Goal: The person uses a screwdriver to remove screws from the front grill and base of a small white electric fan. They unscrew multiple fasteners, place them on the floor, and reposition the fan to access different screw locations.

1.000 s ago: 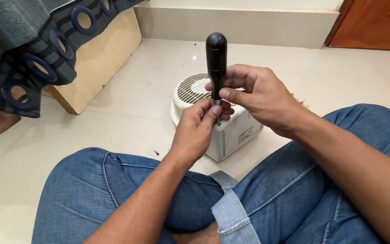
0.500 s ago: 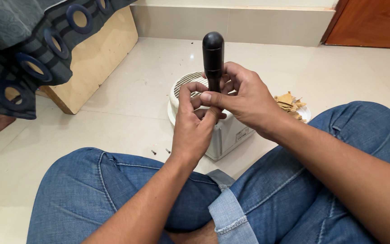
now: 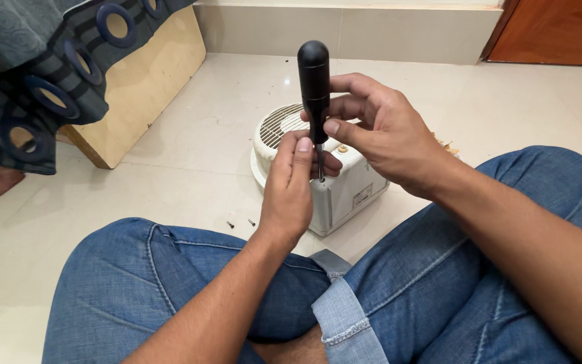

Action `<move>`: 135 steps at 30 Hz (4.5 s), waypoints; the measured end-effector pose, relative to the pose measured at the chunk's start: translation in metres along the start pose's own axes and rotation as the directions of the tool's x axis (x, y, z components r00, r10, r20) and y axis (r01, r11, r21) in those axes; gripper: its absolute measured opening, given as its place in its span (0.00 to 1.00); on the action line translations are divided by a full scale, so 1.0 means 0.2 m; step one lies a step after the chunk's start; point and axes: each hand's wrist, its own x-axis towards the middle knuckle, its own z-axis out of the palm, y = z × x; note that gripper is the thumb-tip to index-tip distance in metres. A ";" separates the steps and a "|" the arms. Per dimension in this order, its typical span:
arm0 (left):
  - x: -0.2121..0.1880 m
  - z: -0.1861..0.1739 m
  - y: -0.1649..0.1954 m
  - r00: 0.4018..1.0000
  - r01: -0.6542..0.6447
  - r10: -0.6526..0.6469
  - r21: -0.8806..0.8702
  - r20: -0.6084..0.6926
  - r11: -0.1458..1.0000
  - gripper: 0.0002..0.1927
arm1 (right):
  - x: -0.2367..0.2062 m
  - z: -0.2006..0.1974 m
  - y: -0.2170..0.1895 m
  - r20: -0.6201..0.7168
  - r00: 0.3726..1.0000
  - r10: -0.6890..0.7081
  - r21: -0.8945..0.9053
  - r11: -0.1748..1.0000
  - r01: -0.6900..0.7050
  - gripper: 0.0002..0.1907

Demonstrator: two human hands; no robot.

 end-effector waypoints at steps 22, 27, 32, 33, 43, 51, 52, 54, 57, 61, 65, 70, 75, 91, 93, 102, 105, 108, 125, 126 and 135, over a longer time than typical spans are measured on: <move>0.00 0.01 -0.03 0.998 -0.057 0.056 0.016 0.042 0.998 0.17 | 0.01 0.04 0.05 -0.091 0.996 -0.006 -0.026 1.000 0.004 0.18; 0.03 -0.01 -0.04 0.998 0.061 -0.062 -0.085 -0.010 0.995 0.19 | 0.00 0.03 0.02 -0.011 0.998 0.060 -0.080 0.995 -0.060 0.14; 0.02 -0.01 -0.02 0.998 0.066 -0.062 -0.134 0.032 0.989 0.13 | 0.00 0.03 0.01 -0.007 0.998 0.066 -0.020 0.998 -0.066 0.15; 0.02 -0.01 -0.01 0.997 0.058 -0.054 -0.090 0.048 0.994 0.14 | 0.00 0.03 0.01 -0.020 0.998 0.054 -0.037 0.998 -0.055 0.15; 0.00 0.03 0.00 0.993 0.090 -0.090 -0.010 -0.077 0.996 0.16 | 0.02 0.06 0.06 -0.090 0.991 0.096 -0.050 0.994 -0.101 0.16; 0.04 -0.02 -0.11 0.999 0.046 -0.043 -0.147 0.027 0.988 0.19 | 0.00 0.02 0.02 -0.023 0.999 0.025 0.043 0.999 -0.024 0.22; 0.05 -0.03 -0.12 0.998 0.058 -0.053 -0.173 0.029 0.983 0.19 | 0.00 0.02 0.02 -0.003 1.000 0.028 0.041 0.999 -0.028 0.22; 0.06 -0.04 -0.13 0.996 0.089 -0.090 -0.166 0.003 0.982 0.20 | 0.00 0.01 0.01 0.039 0.999 0.036 0.035 0.999 -0.037 0.24; 0.06 -0.04 -0.12 0.997 0.067 -0.061 -0.192 0.036 0.979 0.15 | 0.00 0.01 0.01 0.024 1.000 0.002 0.012 1.000 -0.002 0.24; 0.02 -0.03 -0.06 0.998 0.056 -0.055 -0.007 0.042 0.998 0.13 | 0.02 0.02 0.02 -0.086 0.995 0.042 -0.121 0.991 -0.052 0.25; 0.01 0.01 0.00 1.000 0.025 -0.024 -0.064 0.010 0.998 0.14 | 0.03 0.07 0.06 -0.133 0.990 0.035 -0.156 0.986 -0.056 0.24; 0.00 0.01 0.00 0.999 0.034 -0.034 -0.014 -0.004 0.999 0.14 | 0.02 0.05 0.07 -0.097 0.995 -0.036 -0.175 0.984 0.019 0.22; 0.03 -0.02 -0.06 1.000 0.023 -0.021 -0.116 0.023 0.993 0.20 | 0.01 0.02 0.02 -0.045 0.999 0.019 0.001 1.000 -0.019 0.21; 0.01 0.01 -0.03 0.999 0.044 -0.045 -0.076 -0.013 0.996 0.12 | 0.03 0.07 0.05 -0.094 0.992 0.089 -0.164 0.981 -0.103 0.20; 0.01 0.01 -0.02 1.000 0.012 -0.012 -0.080 0.000 0.997 0.11 | 0.02 0.08 0.06 -0.101 0.983 0.153 -0.150 0.974 -0.167 0.20; 0.01 0.00 -0.04 1.000 0.001 0.000 -0.026 0.023 1.000 0.18 | 0.00 -0.01 0.05 0.007 0.997 -0.075 -0.103 0.992 0.075 0.18; 0.03 -0.01 -0.06 0.998 0.063 -0.061 -0.102 0.016 0.993 0.21 | -0.01 -0.01 0.02 0.062 0.996 0.067 0.041 0.997 -0.069 0.19; 0.04 -0.02 -0.08 0.996 0.085 -0.085 -0.135 0.008 0.987 0.22 | 0.00 0.01 0.01 0.045 0.993 0.105 -0.052 0.993 -0.103 0.19; 0.03 -0.02 -0.04 0.991 0.127 -0.130 -0.157 -0.008 0.979 0.15 | 0.02 0.07 0.05 -0.078 0.993 0.084 -0.110 0.990 -0.092 0.19; 0.03 -0.01 -0.04 0.992 0.127 -0.129 -0.155 -0.005 0.980 0.15 | 0.02 0.06 0.05 -0.078 0.995 0.059 -0.106 0.992 -0.067 0.19; 0.02 0.00 -0.04 0.999 0.044 -0.042 -0.118 0.017 0.992 0.16 | 0.00 0.02 0.01 0.048 0.997 0.060 0.020 0.998 -0.061 0.17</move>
